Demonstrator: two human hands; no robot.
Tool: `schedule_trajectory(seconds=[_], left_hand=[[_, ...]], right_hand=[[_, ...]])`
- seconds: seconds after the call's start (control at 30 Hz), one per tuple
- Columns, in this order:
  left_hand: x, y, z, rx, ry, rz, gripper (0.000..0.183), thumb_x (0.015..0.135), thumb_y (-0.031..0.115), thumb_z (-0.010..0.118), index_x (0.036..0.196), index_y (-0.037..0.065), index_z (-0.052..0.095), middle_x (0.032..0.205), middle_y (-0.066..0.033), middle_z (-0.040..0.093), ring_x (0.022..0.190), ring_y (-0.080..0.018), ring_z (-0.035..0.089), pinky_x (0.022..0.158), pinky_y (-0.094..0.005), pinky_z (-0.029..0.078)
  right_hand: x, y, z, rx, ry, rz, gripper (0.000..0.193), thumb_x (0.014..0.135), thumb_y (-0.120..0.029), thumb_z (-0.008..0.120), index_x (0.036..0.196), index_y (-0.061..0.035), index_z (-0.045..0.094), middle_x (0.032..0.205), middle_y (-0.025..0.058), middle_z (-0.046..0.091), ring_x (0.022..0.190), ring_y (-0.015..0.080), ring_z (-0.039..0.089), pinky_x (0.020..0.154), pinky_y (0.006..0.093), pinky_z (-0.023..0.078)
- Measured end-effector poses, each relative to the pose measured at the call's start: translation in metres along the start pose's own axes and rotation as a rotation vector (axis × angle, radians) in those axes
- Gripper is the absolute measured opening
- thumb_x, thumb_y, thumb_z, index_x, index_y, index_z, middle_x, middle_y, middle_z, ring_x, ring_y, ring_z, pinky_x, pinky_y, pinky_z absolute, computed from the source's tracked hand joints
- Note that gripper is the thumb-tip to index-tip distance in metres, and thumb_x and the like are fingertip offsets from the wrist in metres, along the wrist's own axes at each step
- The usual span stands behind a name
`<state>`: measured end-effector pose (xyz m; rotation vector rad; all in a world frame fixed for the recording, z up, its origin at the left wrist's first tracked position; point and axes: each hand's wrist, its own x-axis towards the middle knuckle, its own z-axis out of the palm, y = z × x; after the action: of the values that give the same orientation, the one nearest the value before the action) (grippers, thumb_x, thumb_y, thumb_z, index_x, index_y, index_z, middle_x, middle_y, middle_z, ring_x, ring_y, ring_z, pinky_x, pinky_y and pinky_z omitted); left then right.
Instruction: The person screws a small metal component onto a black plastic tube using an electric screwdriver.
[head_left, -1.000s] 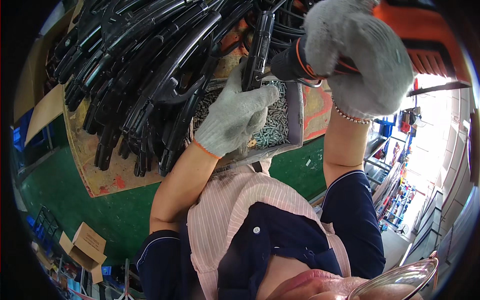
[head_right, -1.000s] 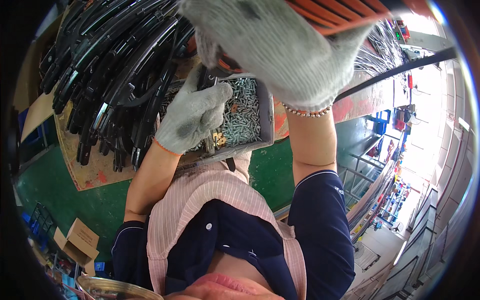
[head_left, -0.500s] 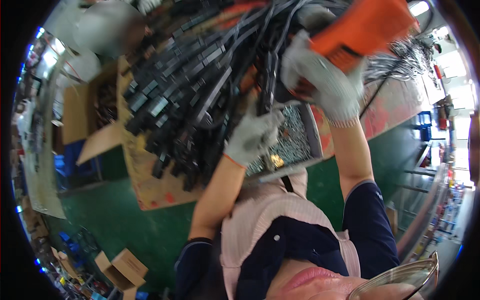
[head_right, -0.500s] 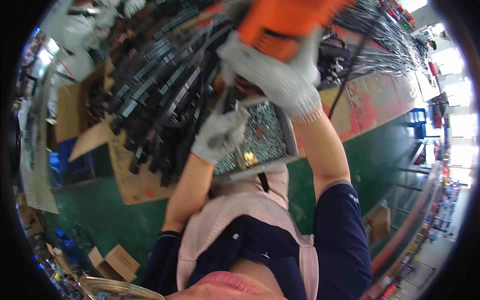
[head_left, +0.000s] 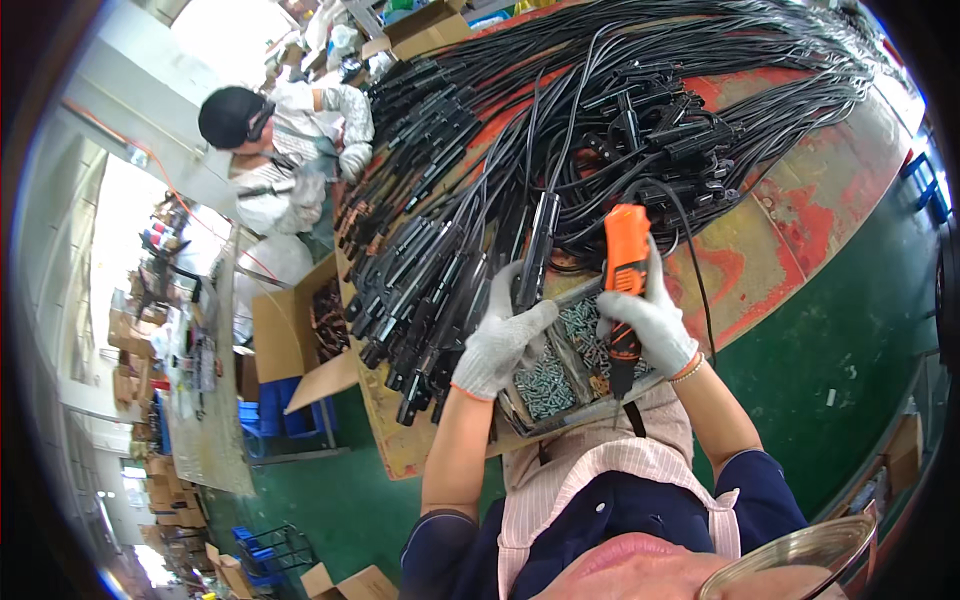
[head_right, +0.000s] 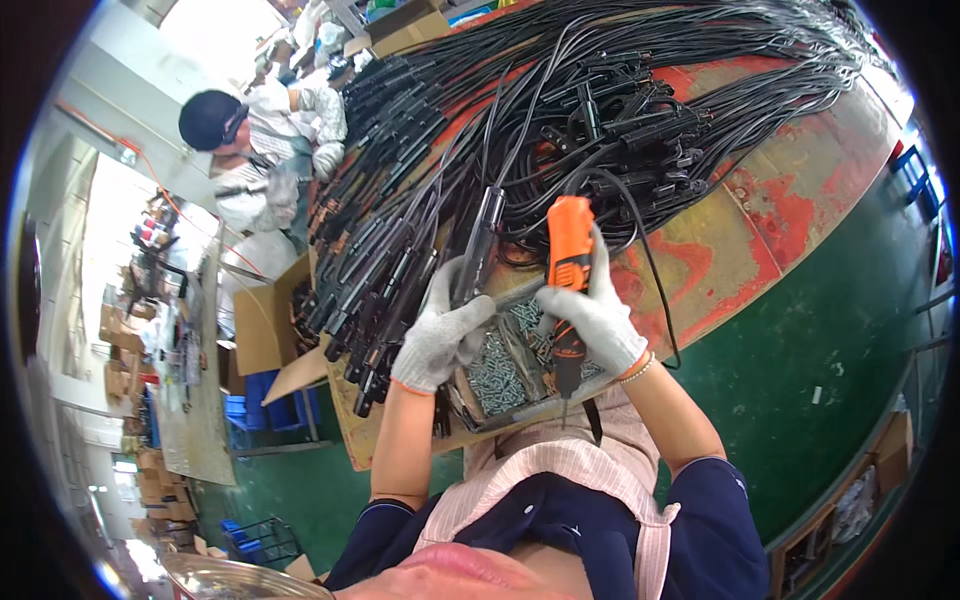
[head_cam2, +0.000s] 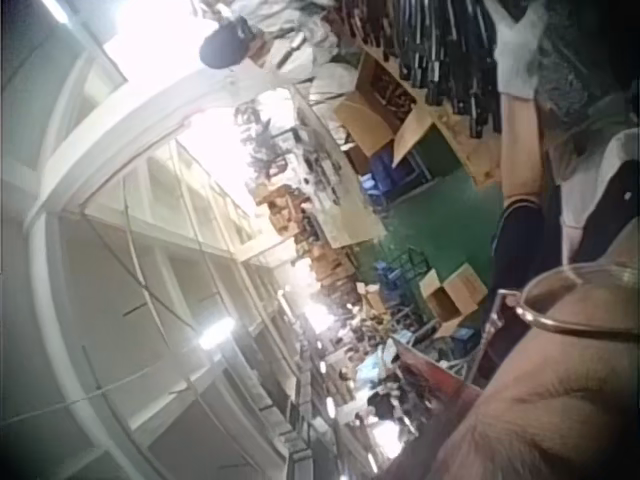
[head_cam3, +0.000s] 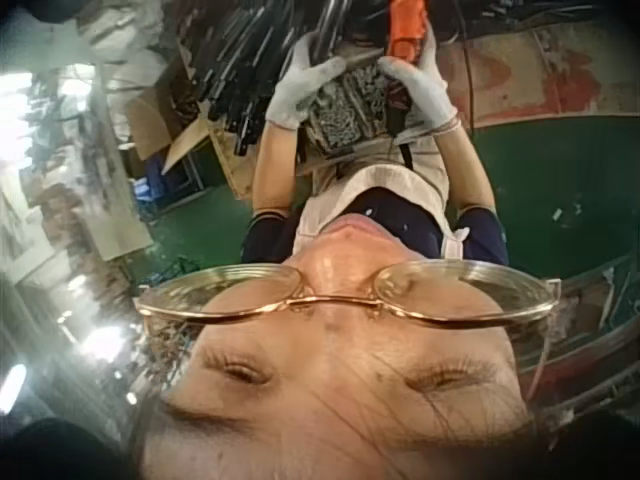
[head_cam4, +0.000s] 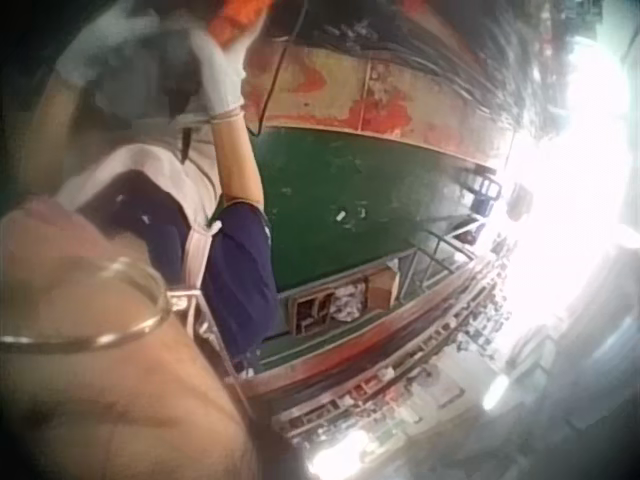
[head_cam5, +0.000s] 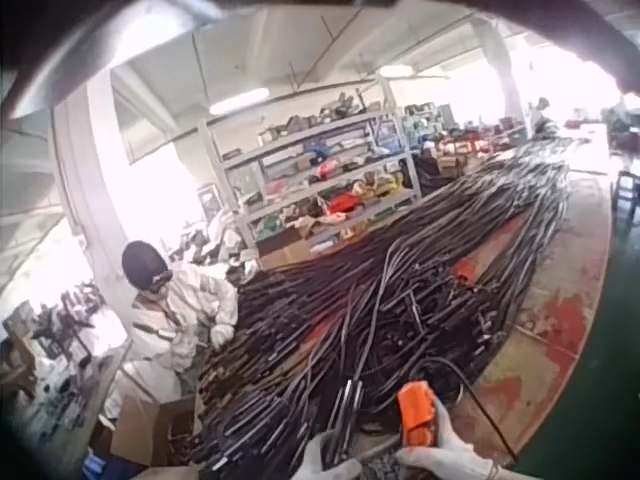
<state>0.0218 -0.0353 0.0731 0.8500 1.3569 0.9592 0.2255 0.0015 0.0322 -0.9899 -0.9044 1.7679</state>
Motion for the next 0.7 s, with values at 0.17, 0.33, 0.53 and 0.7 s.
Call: schedule_trajectory(seconds=[0.17,0.33,0.53,0.7], left_hand=[[-0.004,0.072,-0.031,0.956,0.248,0.348,0.066,0.083,0.016,0.067,0.142,0.017,0.038,0.113,-0.0147,0.063,0.09,-0.0285,0.065,0.083,-0.0383,0.05],[0.017,0.128,-0.098,1.271,0.405,0.24,0.066,0.084,0.023,0.066,0.144,0.021,0.04,0.126,-0.0177,0.062,0.114,-0.0325,0.062,0.099,-0.039,0.044],[0.05,0.113,-0.176,1.253,0.369,-0.118,0.07,0.084,0.048,0.065,0.145,0.022,0.042,0.118,-0.0157,0.067,0.097,-0.0274,0.066,0.09,-0.0369,0.047],[0.043,0.115,-0.159,1.58,0.337,0.068,0.062,0.087,0.055,0.059,0.135,0.015,0.056,0.112,-0.0186,0.068,0.102,-0.0327,0.064,0.085,-0.0391,0.049]], right_hand=[[0.011,0.057,-0.015,-0.787,0.059,-0.545,0.103,0.073,-0.011,0.077,0.154,-0.0096,0.013,0.132,0.0247,0.047,0.113,0.0357,0.058,0.094,0.0405,0.049],[0.004,0.051,-0.012,-0.963,0.122,-0.527,0.093,0.075,-0.013,0.076,0.151,-0.0059,0.023,0.136,0.0272,0.041,0.118,0.0414,0.053,0.096,0.0431,0.048],[0.002,0.042,-0.014,-1.001,0.121,-0.757,0.075,0.078,-0.017,0.075,0.142,-0.0019,0.039,0.124,0.0212,0.049,0.108,0.039,0.055,0.093,0.0451,0.049],[-0.027,0.027,-0.026,-1.181,0.19,-0.851,0.061,0.068,-0.017,0.078,0.125,-0.0063,0.06,0.113,0.0115,0.059,0.101,0.0328,0.059,0.086,0.044,0.048]])
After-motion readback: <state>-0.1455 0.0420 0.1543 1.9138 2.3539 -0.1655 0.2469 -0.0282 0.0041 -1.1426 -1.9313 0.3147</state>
